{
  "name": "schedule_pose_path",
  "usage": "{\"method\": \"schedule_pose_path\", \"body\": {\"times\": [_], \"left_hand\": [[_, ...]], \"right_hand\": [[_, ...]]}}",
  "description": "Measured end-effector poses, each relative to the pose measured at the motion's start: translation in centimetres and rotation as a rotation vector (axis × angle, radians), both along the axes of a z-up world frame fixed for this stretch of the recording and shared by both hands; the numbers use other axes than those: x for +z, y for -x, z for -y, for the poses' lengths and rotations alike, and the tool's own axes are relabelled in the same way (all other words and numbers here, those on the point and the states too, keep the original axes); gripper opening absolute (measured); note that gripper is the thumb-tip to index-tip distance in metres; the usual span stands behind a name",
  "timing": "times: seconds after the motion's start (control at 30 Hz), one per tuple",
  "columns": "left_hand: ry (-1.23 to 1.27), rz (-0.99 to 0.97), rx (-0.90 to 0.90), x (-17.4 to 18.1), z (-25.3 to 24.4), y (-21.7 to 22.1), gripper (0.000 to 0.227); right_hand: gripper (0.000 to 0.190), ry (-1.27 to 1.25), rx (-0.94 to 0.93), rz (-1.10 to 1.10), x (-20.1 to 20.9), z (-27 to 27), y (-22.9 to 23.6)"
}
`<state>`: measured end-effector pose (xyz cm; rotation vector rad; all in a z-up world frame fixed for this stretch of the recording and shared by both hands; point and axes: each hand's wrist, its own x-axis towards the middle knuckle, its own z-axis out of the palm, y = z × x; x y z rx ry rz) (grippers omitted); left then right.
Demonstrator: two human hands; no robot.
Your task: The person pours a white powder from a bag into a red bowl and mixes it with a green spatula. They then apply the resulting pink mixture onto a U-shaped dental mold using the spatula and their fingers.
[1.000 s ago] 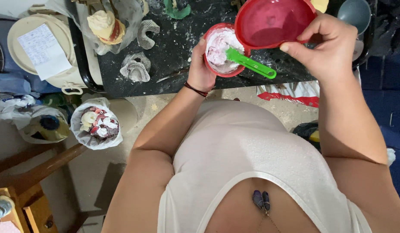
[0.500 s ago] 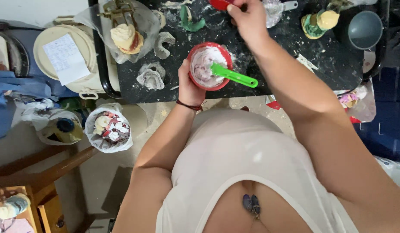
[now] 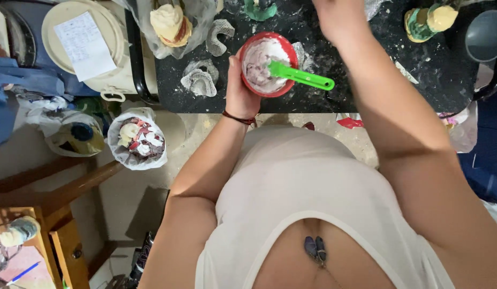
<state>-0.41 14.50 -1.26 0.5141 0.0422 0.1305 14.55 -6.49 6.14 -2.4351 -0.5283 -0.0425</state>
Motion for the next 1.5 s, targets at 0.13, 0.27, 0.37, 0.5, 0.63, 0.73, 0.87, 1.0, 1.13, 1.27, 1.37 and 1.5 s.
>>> {"method": "schedule_pose_path", "body": {"times": [0.13,0.27,0.37,0.5,0.63,0.73,0.87,1.0,1.13,1.27,1.37,1.5], "left_hand": [[-0.028,-0.029,-0.016,-1.1,2.3,-2.0,0.072],[-0.051,0.005,-0.081,-0.5,5.9,-3.2,0.061],[-0.114,0.063,-0.148,0.6,7.8,-4.2,0.072],[-0.062,0.15,-0.3,0.7,10.8,-4.6,0.075],[0.079,0.111,-0.457,0.7,14.9,-3.8,0.06],[-0.014,0.118,-0.414,1.8,15.9,-3.7,0.05],[-0.112,0.114,-0.319,1.6,16.0,-4.4,0.059],[0.018,0.106,-0.349,1.2,17.5,-4.7,0.057],[0.018,0.168,-0.457,3.9,17.9,-4.4,0.049],[-0.099,0.161,-0.33,3.3,16.8,-4.6,0.05],[-0.183,0.164,-0.177,3.0,16.7,-4.1,0.05],[-0.086,0.151,-0.326,2.4,17.5,-4.2,0.073]], "right_hand": [[0.093,0.725,0.161,-0.38,12.8,-2.7,9.5],[0.019,0.919,0.236,0.532,8.9,3.5,13.2],[0.008,0.954,0.313,0.681,10.7,6.2,13.2],[0.016,0.945,0.327,0.641,11.7,8.7,13.5],[0.03,0.908,0.276,0.71,9.9,12.2,10.8],[0.045,0.96,0.162,0.533,8.3,15.9,10.2],[0.057,1.083,0.046,0.118,9.5,14.7,12.8],[0.027,0.933,0.244,0.479,10.1,14.3,13.2],[0.051,0.976,0.266,0.695,9.2,16.5,9.7],[0.051,1.071,0.048,0.454,9.2,16.8,11.3],[0.055,0.908,-0.084,-0.218,9.9,14.9,13.4],[0.02,0.916,0.277,0.61,10.2,14.9,13.1]]}}
